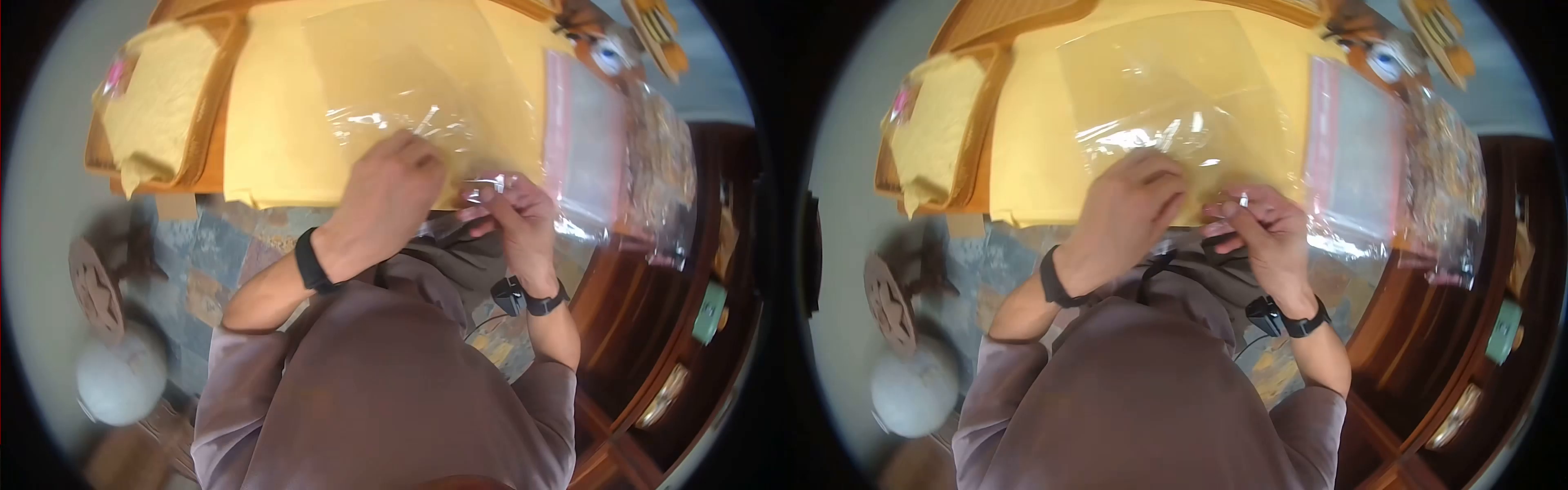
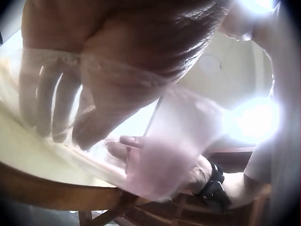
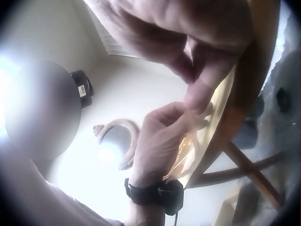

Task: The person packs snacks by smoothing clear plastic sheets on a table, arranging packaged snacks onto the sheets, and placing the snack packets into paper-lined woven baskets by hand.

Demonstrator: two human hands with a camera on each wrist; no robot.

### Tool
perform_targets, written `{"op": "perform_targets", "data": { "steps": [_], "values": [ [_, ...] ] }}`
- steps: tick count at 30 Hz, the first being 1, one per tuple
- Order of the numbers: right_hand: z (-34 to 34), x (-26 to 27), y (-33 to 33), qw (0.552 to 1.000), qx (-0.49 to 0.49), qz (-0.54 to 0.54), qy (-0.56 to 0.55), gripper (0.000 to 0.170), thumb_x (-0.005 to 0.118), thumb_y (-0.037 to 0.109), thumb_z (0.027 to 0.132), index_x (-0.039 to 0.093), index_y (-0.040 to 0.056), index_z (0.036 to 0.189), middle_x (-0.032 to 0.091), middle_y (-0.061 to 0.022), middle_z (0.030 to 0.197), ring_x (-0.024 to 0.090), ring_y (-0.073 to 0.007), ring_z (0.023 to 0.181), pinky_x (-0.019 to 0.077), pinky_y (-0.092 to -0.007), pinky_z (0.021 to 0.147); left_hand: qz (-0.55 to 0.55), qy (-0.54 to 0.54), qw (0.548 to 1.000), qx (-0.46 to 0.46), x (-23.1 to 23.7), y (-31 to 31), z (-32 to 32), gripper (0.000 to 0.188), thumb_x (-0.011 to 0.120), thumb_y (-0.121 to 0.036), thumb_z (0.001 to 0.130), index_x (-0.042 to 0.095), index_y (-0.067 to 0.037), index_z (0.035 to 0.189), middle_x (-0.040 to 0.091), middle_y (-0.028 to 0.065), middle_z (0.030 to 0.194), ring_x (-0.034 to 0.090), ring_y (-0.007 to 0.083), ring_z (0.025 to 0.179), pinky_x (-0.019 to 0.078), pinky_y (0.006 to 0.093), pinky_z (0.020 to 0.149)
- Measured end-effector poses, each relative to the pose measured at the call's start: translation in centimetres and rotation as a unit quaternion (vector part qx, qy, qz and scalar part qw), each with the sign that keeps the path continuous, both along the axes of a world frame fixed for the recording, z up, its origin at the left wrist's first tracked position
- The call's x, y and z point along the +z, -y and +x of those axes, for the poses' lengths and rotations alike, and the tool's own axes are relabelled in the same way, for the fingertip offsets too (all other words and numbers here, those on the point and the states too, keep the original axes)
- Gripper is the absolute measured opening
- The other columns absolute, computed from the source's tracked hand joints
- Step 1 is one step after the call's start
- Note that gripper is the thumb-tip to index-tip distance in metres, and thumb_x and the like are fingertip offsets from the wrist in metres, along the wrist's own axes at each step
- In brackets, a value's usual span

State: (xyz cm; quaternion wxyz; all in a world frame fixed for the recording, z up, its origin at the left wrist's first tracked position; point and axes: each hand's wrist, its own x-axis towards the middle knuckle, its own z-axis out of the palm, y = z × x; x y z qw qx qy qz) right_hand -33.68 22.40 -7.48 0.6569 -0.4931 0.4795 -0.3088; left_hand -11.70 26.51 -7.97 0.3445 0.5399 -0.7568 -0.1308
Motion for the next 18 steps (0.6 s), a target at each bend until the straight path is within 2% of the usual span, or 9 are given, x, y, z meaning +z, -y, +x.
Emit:
{"op": "perform_targets", "data": {
  "steps": [2,4,6,7,9,10,13,16,18],
  "values": [
    [-0.1,-0.2,-0.6,0.999,0.020,0.015,0.028,0.027,0.062,0.005,0.102,0.060,-0.0063,0.127,0.077,-0.0155,0.101,0.076,-0.0211,0.081,0.0612,-0.0260,0.060,0.028,-0.012,0.999,0.042,1.2,-0.3,0.1,0.008,0.071,-0.006,0.087,0.068,-0.003,0.094,0.071,0.0109,0.100,0.069,0.0312,0.093,0.0571,0.0407,0.080],
    [-0.3,-0.4,-1.1,1.000,0.006,0.017,0.024,0.026,0.061,0.004,0.102,0.059,-0.0058,0.126,0.076,-0.0168,0.102,0.077,-0.0219,0.082,0.0613,-0.0261,0.059,-0.036,-0.064,0.993,0.096,2.0,0.3,0.7,0.010,0.070,-0.002,0.084,0.067,-0.002,0.093,0.069,0.0151,0.090,0.067,0.0359,0.083,0.0548,0.0432,0.072],
    [-0.1,-0.9,-2.1,0.999,-0.004,0.041,0.027,0.028,0.060,0.004,0.102,0.057,-0.0052,0.129,0.077,-0.0166,0.103,0.077,-0.0213,0.083,0.0615,-0.0256,0.060,-0.096,-0.066,0.981,0.152,4.4,0.3,1.1,0.012,0.071,0.002,0.084,0.067,-0.002,0.094,0.071,0.0148,0.090,0.069,0.0352,0.081,0.0552,0.0415,0.073],
    [0.0,-0.8,-2.1,0.999,-0.020,0.034,0.028,0.028,0.060,0.004,0.102,0.057,-0.0052,0.129,0.077,-0.0166,0.103,0.077,-0.0213,0.083,0.0615,-0.0256,0.060,-0.101,-0.069,0.983,0.135,4.7,0.3,0.9,0.012,0.071,0.002,0.084,0.067,-0.002,0.094,0.071,0.0148,0.090,0.069,0.0352,0.081,0.0552,0.0415,0.073],
    [-0.1,-0.5,-2.1,0.996,0.059,0.057,0.023,0.030,0.061,0.007,0.103,0.056,-0.0056,0.130,0.076,-0.0145,0.105,0.076,-0.0191,0.083,0.0608,-0.0251,0.063,-0.166,-0.073,0.973,0.142,5.1,0.2,0.1,0.016,0.070,0.007,0.083,0.066,-0.001,0.096,0.070,0.0137,0.091,0.069,0.0341,0.081,0.0556,0.0392,0.074],
    [-0.4,-0.3,-2.1,0.997,0.045,0.051,0.025,0.030,0.061,0.007,0.103,0.056,-0.0056,0.130,0.076,-0.0145,0.105,0.076,-0.0191,0.083,0.0608,-0.0251,0.063,-0.170,-0.074,0.974,0.127,5.2,0.0,-0.2,0.016,0.070,0.007,0.083,0.066,-0.001,0.096,0.070,0.0137,0.091,0.069,0.0341,0.081,0.0556,0.0392,0.074],
    [-0.9,0.4,-2.4,0.990,0.128,0.060,0.014,0.031,0.060,0.011,0.105,0.056,-0.0052,0.131,0.076,-0.0131,0.106,0.075,-0.0161,0.084,0.0591,-0.0248,0.066,-0.173,0.020,0.980,0.096,4.3,-0.5,-0.4,0.021,0.070,0.011,0.082,0.066,-0.001,0.099,0.071,0.0132,0.094,0.069,0.0335,0.084,0.0560,0.0395,0.073],
    [-2.6,0.6,-3.0,0.982,0.163,0.085,-0.031,0.036,0.062,0.016,0.105,0.058,-0.0054,0.133,0.075,-0.0112,0.103,0.072,-0.0140,0.085,0.0575,-0.0255,0.070,-0.123,0.068,0.987,0.073,2.1,-0.9,1.0,0.017,0.071,0.007,0.086,0.067,-0.002,0.100,0.071,0.0133,0.096,0.069,0.0314,0.085,0.0552,0.0380,0.073],
    [-3.9,0.4,-3.1,0.980,0.177,0.090,-0.024,0.037,0.064,0.018,0.104,0.059,-0.0066,0.132,0.075,-0.0103,0.101,0.072,-0.0133,0.086,0.0572,-0.0256,0.070,-0.072,0.101,0.990,0.070,1.7,-0.8,1.6,0.017,0.072,0.005,0.084,0.066,-0.002,0.098,0.069,0.0132,0.094,0.067,0.0343,0.085,0.0548,0.0419,0.072]
  ]
}}
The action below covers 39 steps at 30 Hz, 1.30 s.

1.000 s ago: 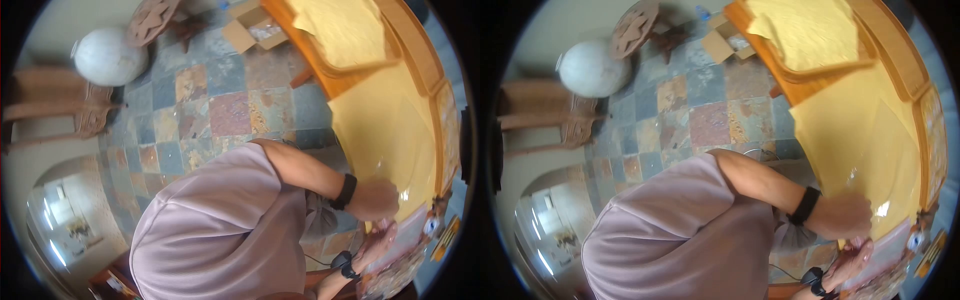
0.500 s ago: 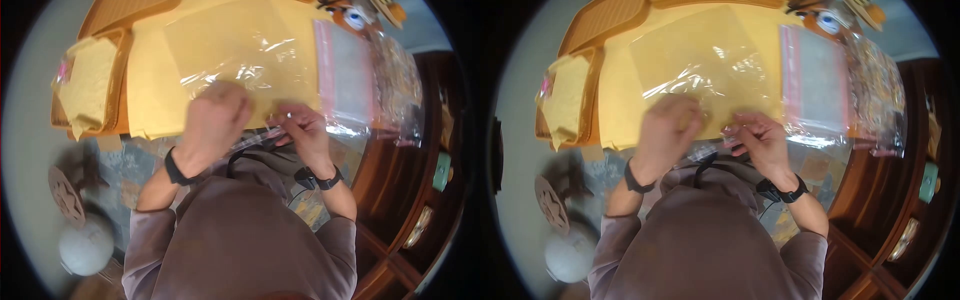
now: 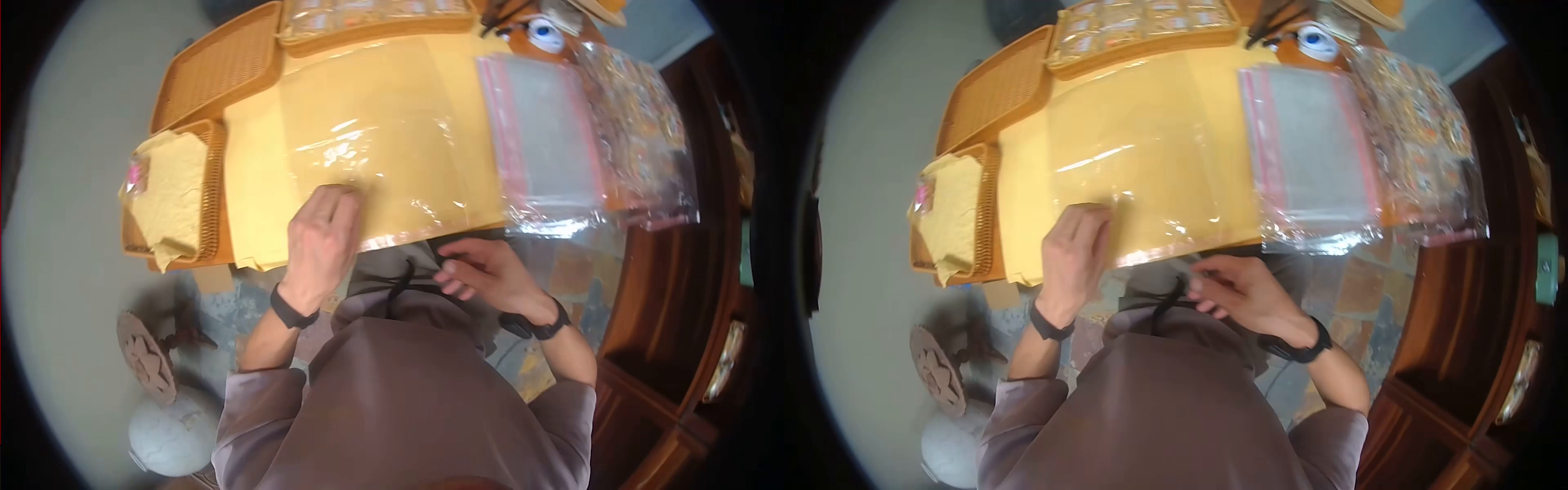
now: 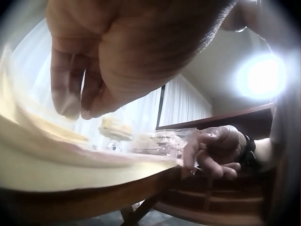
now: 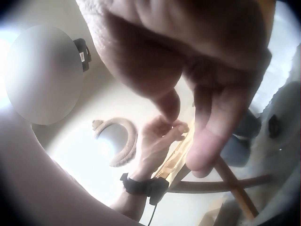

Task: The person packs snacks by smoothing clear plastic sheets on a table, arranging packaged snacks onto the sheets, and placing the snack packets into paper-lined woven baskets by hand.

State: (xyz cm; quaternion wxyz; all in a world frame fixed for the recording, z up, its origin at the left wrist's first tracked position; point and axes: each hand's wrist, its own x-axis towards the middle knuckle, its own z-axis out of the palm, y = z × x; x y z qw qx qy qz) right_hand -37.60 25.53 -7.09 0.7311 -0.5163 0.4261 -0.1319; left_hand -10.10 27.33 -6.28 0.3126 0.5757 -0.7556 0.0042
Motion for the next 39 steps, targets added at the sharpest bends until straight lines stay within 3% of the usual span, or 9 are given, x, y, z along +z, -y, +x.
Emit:
{"op": "perform_targets", "data": {
  "steps": [7,17,27,31,33,35,36,37,39],
  "values": [
    [-2.9,0.1,-0.3,0.998,0.023,-0.030,-0.054,0.032,0.061,0.009,0.103,0.061,-0.0075,0.130,0.077,-0.0138,0.102,0.075,-0.0174,0.090,0.0584,-0.0275,0.073,0.012,0.014,0.998,-0.056,-0.1,-0.7,0.1,0.017,0.076,-0.007,0.084,0.066,-0.003,0.097,0.067,0.0117,0.098,0.066,0.0323,0.097,0.0560,0.0417,0.080],
    [-3.3,2.5,-0.2,0.995,-0.043,-0.072,-0.056,0.031,0.063,0.004,0.101,0.062,-0.0047,0.131,0.077,-0.0151,0.104,0.074,-0.0165,0.089,0.0577,-0.0266,0.073,0.027,0.011,0.996,-0.084,1.5,-2.0,1.9,0.025,0.078,-0.020,0.086,0.065,-0.002,0.099,0.067,0.0124,0.105,0.065,0.0309,0.105,0.0557,0.0412,0.088],
    [-3.3,2.6,-0.4,0.991,-0.069,-0.099,-0.063,0.029,0.064,0.003,0.100,0.063,-0.0060,0.128,0.078,-0.0141,0.101,0.074,-0.0146,0.087,0.0573,-0.0244,0.071,-0.002,0.091,0.975,0.205,5.6,-4.7,13.1,0.023,0.076,-0.015,0.089,0.068,0.003,0.101,0.070,0.0184,0.102,0.066,0.0382,0.097,0.0537,0.0447,0.085],
    [-2.5,2.5,-0.2,0.991,-0.052,-0.113,-0.046,0.028,0.065,0.004,0.100,0.064,-0.0060,0.127,0.078,-0.0130,0.101,0.073,-0.0124,0.089,0.0571,-0.0240,0.071,0.041,0.038,0.985,0.162,4.4,-4.1,11.2,0.024,0.077,-0.013,0.088,0.069,0.003,0.103,0.071,0.0192,0.107,0.066,0.0378,0.102,0.0541,0.0442,0.089],
    [-1.9,2.7,-0.1,0.989,-0.073,-0.115,-0.055,0.030,0.068,0.003,0.098,0.064,-0.0048,0.127,0.079,-0.0124,0.102,0.074,-0.0129,0.088,0.0568,-0.0234,0.072,0.060,0.013,0.995,0.078,3.7,-2.7,8.8,0.027,0.078,-0.015,0.087,0.070,0.004,0.105,0.071,0.0206,0.109,0.067,0.0381,0.107,0.0545,0.0440,0.092],
    [-1.6,2.2,-0.2,0.961,-0.055,-0.269,-0.035,0.034,0.072,0.003,0.094,0.065,-0.0042,0.127,0.079,-0.0123,0.099,0.074,-0.0133,0.085,0.0569,-0.0236,0.071,0.093,-0.004,0.995,0.044,2.8,-1.4,6.3,0.038,0.080,-0.018,0.086,0.069,0.002,0.116,0.068,0.0205,0.121,0.063,0.0380,0.119,0.0518,0.0459,0.100],
    [-1.4,3.0,-0.3,0.952,-0.053,-0.298,-0.055,0.039,0.076,0.002,0.088,0.066,-0.0014,0.126,0.077,-0.0146,0.105,0.075,-0.0213,0.091,0.0592,-0.0304,0.078,0.086,0.005,0.996,0.019,2.3,-0.8,4.6,0.045,0.081,-0.019,0.085,0.066,0.001,0.122,0.065,0.0202,0.128,0.059,0.0383,0.124,0.0495,0.0470,0.103],
    [-1.0,3.1,-0.2,0.950,-0.063,-0.300,-0.061,0.039,0.076,0.002,0.088,0.066,-0.0014,0.126,0.077,-0.0146,0.105,0.075,-0.0213,0.091,0.0592,-0.0304,0.078,0.080,0.015,0.997,-0.005,1.9,-0.5,3.5,0.052,0.081,-0.020,0.084,0.064,0.000,0.128,0.062,0.0199,0.135,0.056,0.0386,0.129,0.0472,0.0482,0.106],
    [-0.6,2.9,0.0,0.805,-0.016,-0.580,-0.120,0.041,0.078,0.003,0.083,0.069,0.0027,0.123,0.073,-0.0173,0.120,0.072,-0.0310,0.108,0.0596,-0.0390,0.086,0.110,0.086,0.989,-0.048,1.4,-1.4,2.6,0.054,0.081,-0.016,0.083,0.063,-0.002,0.131,0.059,0.0186,0.139,0.054,0.0377,0.132,0.0462,0.0475,0.108]
  ]
}}
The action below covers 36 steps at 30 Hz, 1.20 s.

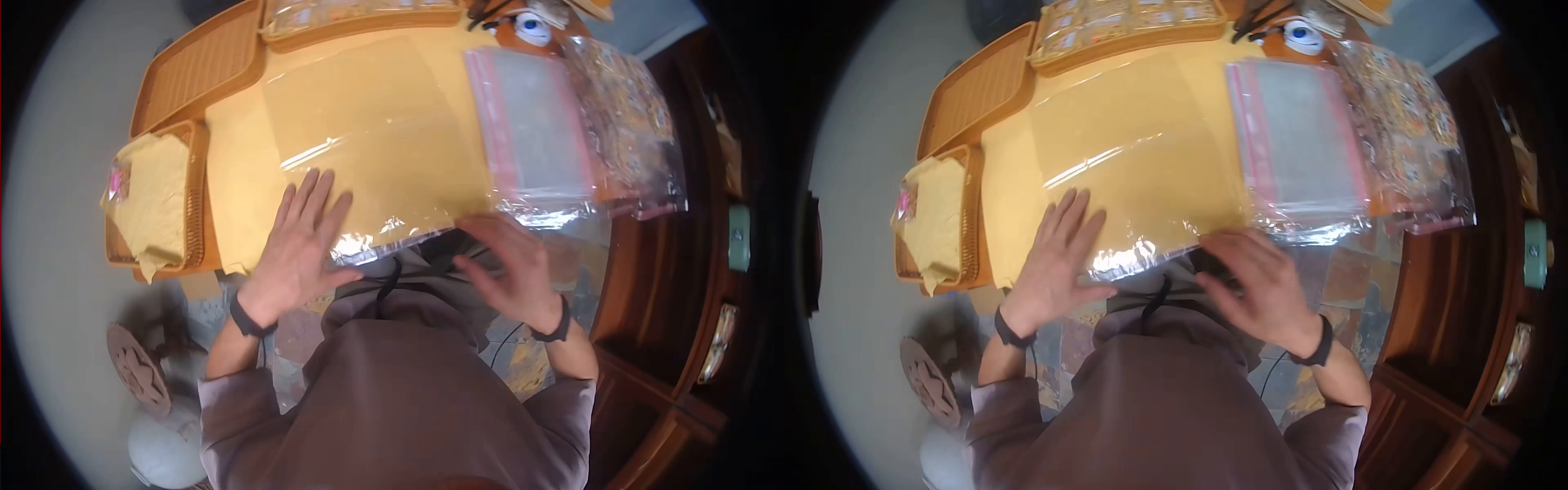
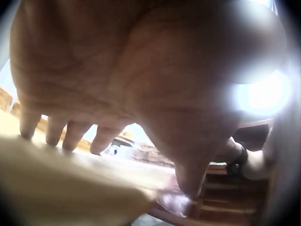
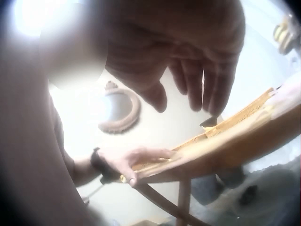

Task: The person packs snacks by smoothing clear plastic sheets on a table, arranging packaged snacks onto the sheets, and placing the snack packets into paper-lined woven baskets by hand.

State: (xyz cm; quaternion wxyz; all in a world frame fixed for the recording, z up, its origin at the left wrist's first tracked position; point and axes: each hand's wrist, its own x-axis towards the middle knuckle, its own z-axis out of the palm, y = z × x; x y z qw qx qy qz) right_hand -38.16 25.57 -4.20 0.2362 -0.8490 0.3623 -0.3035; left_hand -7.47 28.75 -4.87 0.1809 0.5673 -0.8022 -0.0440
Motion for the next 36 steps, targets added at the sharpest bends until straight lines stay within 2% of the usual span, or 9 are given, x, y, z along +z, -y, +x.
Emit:
{"op": "perform_targets", "data": {
  "steps": [4,10,13,16,20,26,29,33,36],
  "values": [
    [1.3,-0.6,-0.7,0.978,0.068,-0.089,-0.178,0.068,0.083,0.020,0.079,0.057,0.0066,0.140,0.045,-0.0185,0.157,0.038,-0.0373,0.149,0.0315,-0.0560,0.122,0.080,0.028,0.995,-0.054,1.1,-2.4,0.7,0.049,0.078,-0.006,0.082,0.065,-0.001,0.129,0.065,0.0180,0.132,0.060,0.0370,0.125,0.0502,0.0454,0.105],
    [1.4,1.0,1.6,0.967,0.163,0.008,-0.196,0.101,0.083,0.040,0.078,0.032,0.0109,0.160,0.023,-0.0160,0.169,0.016,-0.0351,0.159,0.0086,-0.0607,0.128,0.091,-0.186,0.978,-0.024,4.1,-1.5,3.2,0.016,0.067,0.002,0.091,0.068,0.002,0.106,0.074,0.0111,0.097,0.072,0.0262,0.089,0.0568,0.0346,0.083],
    [0.6,2.0,4.9,0.981,0.153,0.034,-0.117,0.092,0.085,0.028,0.079,0.039,0.0062,0.156,0.040,-0.0184,0.159,0.037,-0.0353,0.149,0.0292,-0.0527,0.122,0.065,-0.543,0.825,0.141,3.3,0.7,5.8,0.011,0.062,-0.009,0.103,0.065,0.001,0.105,0.070,0.0072,0.093,0.070,0.0171,0.085,0.0560,0.0330,0.082],
    [2.5,1.9,8.7,0.983,0.135,0.110,0.051,0.063,0.077,0.009,0.087,0.051,-0.0008,0.144,0.069,-0.0166,0.126,0.066,-0.0272,0.119,0.0524,-0.0391,0.101,0.107,-0.671,0.720,0.144,3.3,2.5,6.6,0.017,0.063,-0.015,0.104,0.065,0.000,0.111,0.071,0.0089,0.092,0.073,0.0201,0.088,0.0593,0.0347,0.085],
    [5.6,1.7,12.0,0.955,0.078,0.271,0.091,0.047,0.072,0.005,0.093,0.055,-0.0036,0.136,0.074,-0.0150,0.111,0.073,-0.0225,0.100,0.0564,-0.0296,0.087,0.133,-0.730,0.658,0.129,2.8,4.1,8.1,0.026,0.061,-0.019,0.105,0.062,-0.001,0.124,0.068,0.0098,0.109,0.072,0.0241,0.100,0.0565,0.0366,0.094],
    [6.0,1.6,12.9,0.858,-0.023,0.466,0.217,0.046,0.071,0.003,0.093,0.052,-0.0046,0.134,0.074,-0.0159,0.109,0.075,-0.0188,0.083,0.0589,-0.0272,0.077,0.127,-0.550,0.808,0.167,-1.1,0.0,8.1,0.085,0.075,0.007,0.085,0.030,0.000,0.156,0.055,0.0132,0.138,0.068,0.0195,0.106,0.0558,0.0332,0.095],
    [5.1,0.4,12.9,0.836,-0.058,0.496,0.228,0.049,0.066,-0.002,0.095,0.049,-0.0011,0.141,0.074,-0.0154,0.113,0.074,-0.0175,0.081,0.0609,-0.0286,0.073,0.013,-0.327,0.931,0.161,-1.6,-1.7,5.7,0.100,0.083,0.002,0.078,0.025,-0.003,0.160,0.044,0.0214,0.152,0.060,0.0285,0.123,0.0481,0.0466,0.107],
    [4.6,0.0,12.6,0.804,-0.081,0.522,0.271,0.053,0.066,-0.002,0.095,0.045,-0.0006,0.143,0.073,-0.0166,0.117,0.074,-0.0182,0.080,0.0619,-0.0308,0.075,-0.147,-0.017,0.987,0.069,-0.5,-1.1,3.7,0.066,0.079,-0.001,0.082,0.053,-0.006,0.143,0.052,0.0181,0.146,0.056,0.0334,0.131,0.0398,0.0519,0.116],
    [3.6,-0.2,12.3,0.792,-0.053,0.540,0.279,0.069,0.072,0.003,0.093,0.033,-0.0045,0.150,0.070,-0.0224,0.122,0.075,-0.0251,0.091,0.0605,-0.0320,0.085,-0.139,-0.023,0.990,0.011,-0.8,0.3,5.2,0.035,0.075,0.003,0.084,0.069,-0.003,0.119,0.068,0.0163,0.123,0.064,0.0328,0.120,0.0450,0.0506,0.112]
  ]
}}
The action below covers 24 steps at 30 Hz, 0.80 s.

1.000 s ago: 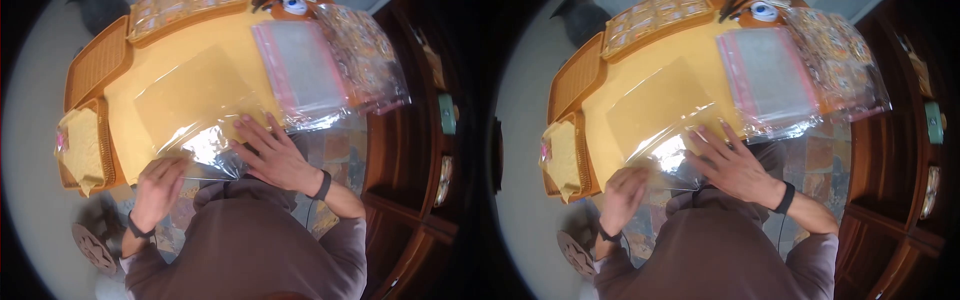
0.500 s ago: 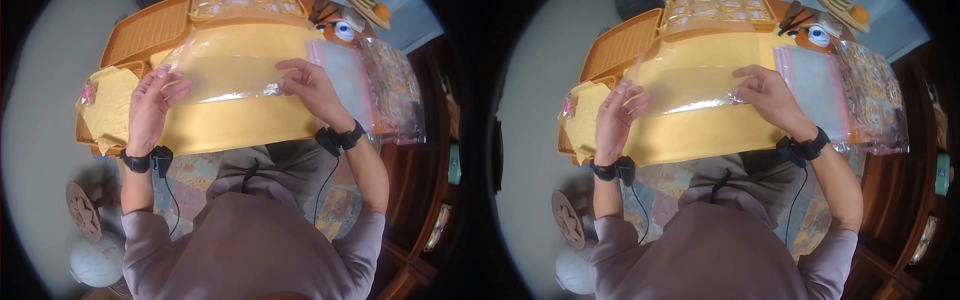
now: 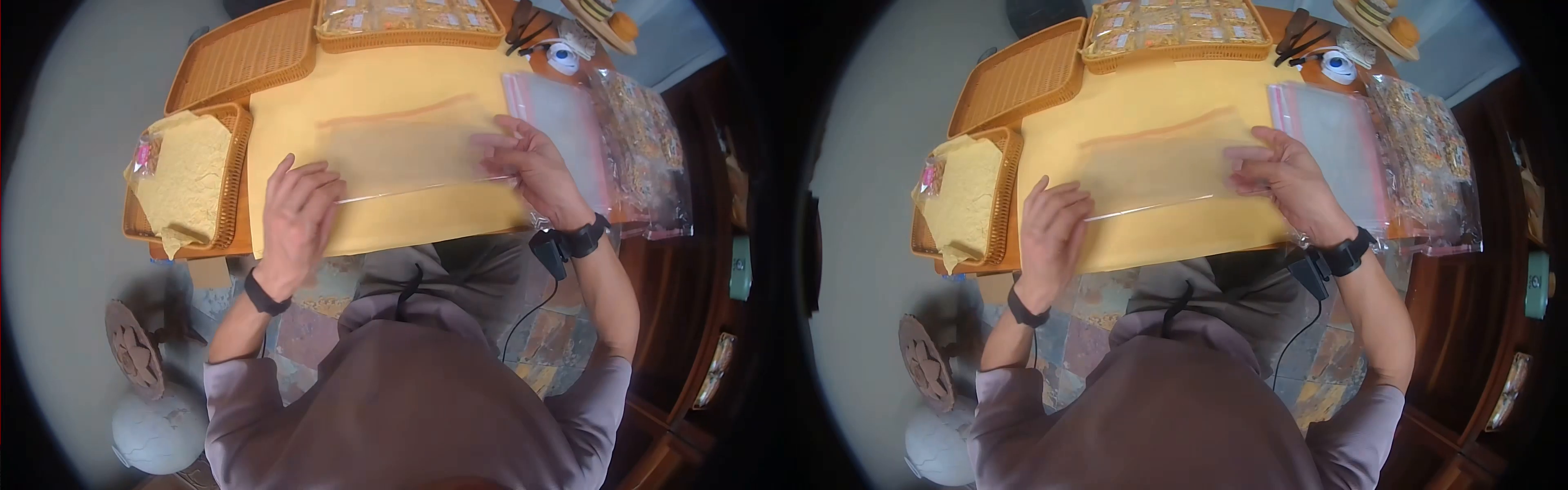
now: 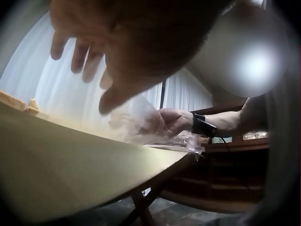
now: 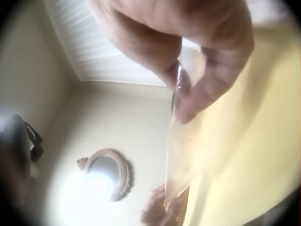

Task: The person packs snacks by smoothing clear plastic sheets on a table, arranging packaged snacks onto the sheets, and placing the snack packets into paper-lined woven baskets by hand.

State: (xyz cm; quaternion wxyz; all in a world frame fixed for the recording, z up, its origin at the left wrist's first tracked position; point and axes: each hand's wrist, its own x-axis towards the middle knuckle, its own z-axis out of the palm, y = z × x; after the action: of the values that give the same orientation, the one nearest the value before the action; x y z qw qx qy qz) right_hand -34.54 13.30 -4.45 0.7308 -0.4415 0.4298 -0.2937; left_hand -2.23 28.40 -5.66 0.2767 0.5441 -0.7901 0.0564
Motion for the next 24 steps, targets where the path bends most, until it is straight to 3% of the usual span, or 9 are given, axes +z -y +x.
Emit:
{"op": "perform_targets", "data": {
  "steps": [3,5,8,12,17,19,20,23,24],
  "values": [
    [-1.0,0.3,-2.0,0.950,-0.140,-0.264,-0.096,0.073,0.076,0.008,0.091,0.036,-0.0029,0.151,0.068,-0.0211,0.126,0.072,-0.0270,0.103,0.0555,-0.0332,0.095,0.015,-0.174,0.984,-0.034,3.2,1.0,-0.2,0.016,0.075,0.003,0.085,0.074,-0.002,0.101,0.075,0.0102,0.098,0.072,0.0287,0.103,0.0519,0.0451,0.104],
    [-2.6,3.8,-3.8,0.858,0.042,-0.483,-0.167,0.065,0.073,0.002,0.090,0.046,0.0011,0.149,0.062,-0.0127,0.139,0.059,-0.0216,0.127,0.0468,-0.0337,0.108,0.020,-0.255,0.965,-0.062,5.7,2.0,0.0,0.014,0.075,0.003,0.087,0.075,0.000,0.100,0.076,0.0112,0.095,0.073,0.0229,0.095,0.0565,0.0371,0.095],
    [-3.5,5.8,-6.1,0.826,0.089,-0.519,-0.199,0.061,0.079,0.010,0.088,0.054,0.0008,0.142,0.074,-0.0091,0.116,0.070,-0.0238,0.110,0.0514,-0.0344,0.102,0.037,-0.385,0.920,-0.065,10.5,5.5,-1.7,0.015,0.073,0.001,0.092,0.072,0.004,0.107,0.076,0.0106,0.097,0.073,0.0167,0.094,0.0556,0.0312,0.089],
    [-6.3,4.9,-6.7,0.960,-0.111,-0.257,-0.020,0.039,0.071,0.001,0.093,0.058,-0.0031,0.130,0.076,-0.0083,0.094,0.074,-0.0155,0.086,0.0591,-0.0274,0.081,0.067,-0.345,0.926,-0.140,15.0,15.8,-5.7,0.034,0.072,-0.021,0.099,0.069,0.004,0.122,0.075,0.0081,0.102,0.071,0.0146,0.094,0.0514,0.0257,0.089],
    [-10.3,3.6,-5.8,0.928,-0.279,-0.238,-0.060,0.025,0.067,-0.003,0.094,0.060,-0.0041,0.119,0.074,-0.0086,0.088,0.071,-0.0117,0.072,0.0568,-0.0221,0.064,0.120,-0.257,0.936,-0.210,10.3,30.4,-13.6,0.053,0.073,-0.034,0.096,0.064,0.006,0.130,0.075,0.0138,0.107,0.072,0.0177,0.097,0.0542,0.0305,0.088],
    [-12.0,1.7,-5.4,0.907,-0.334,-0.213,-0.142,0.026,0.068,-0.002,0.093,0.059,-0.0055,0.117,0.074,-0.0074,0.085,0.067,-0.0108,0.061,0.0550,-0.0214,0.059,0.002,-0.131,0.984,-0.121,8.1,28.0,-18.7,0.050,0.070,-0.025,0.094,0.061,0.008,0.130,0.072,0.0243,0.110,0.070,0.0359,0.103,0.0553,0.0428,0.091],
    [-13.2,0.6,-5.2,0.903,-0.303,-0.209,-0.221,0.033,0.070,0.001,0.092,0.058,-0.0074,0.121,0.074,-0.0094,0.084,0.067,-0.0111,0.060,0.0542,-0.0238,0.057,-0.047,-0.152,0.955,-0.251,5.3,29.0,-20.2,0.036,0.072,-0.022,0.090,0.065,0.006,0.112,0.069,0.0296,0.101,0.065,0.0467,0.100,0.0526,0.0502,0.092],
    [-14.4,-1.2,-6.5,0.865,-0.253,-0.230,-0.367,0.042,0.071,0.006,0.091,0.056,-0.0095,0.126,0.072,-0.0120,0.080,0.069,-0.0170,0.062,0.0538,-0.0306,0.058,0.045,-0.013,0.956,-0.289,-0.2,23.1,-23.3,0.075,0.066,-0.044,0.095,0.045,0.003,0.149,0.040,0.0303,0.155,0.035,0.0471,0.146,0.0288,0.0556,0.121],
    [-14.5,-1.4,-7.0,0.841,-0.248,-0.245,-0.413,0.046,0.072,0.009,0.090,0.056,-0.0083,0.129,0.070,-0.0128,0.077,0.069,-0.0203,0.063,0.0531,-0.0342,0.060,0.050,-0.013,0.952,-0.302,-1.9,22.2,-23.8,0.075,0.066,-0.044,0.095,0.045,0.003,0.149,0.040,0.0303,0.155,0.035,0.0471,0.146,0.0288,0.0556,0.121]
  ]
}}
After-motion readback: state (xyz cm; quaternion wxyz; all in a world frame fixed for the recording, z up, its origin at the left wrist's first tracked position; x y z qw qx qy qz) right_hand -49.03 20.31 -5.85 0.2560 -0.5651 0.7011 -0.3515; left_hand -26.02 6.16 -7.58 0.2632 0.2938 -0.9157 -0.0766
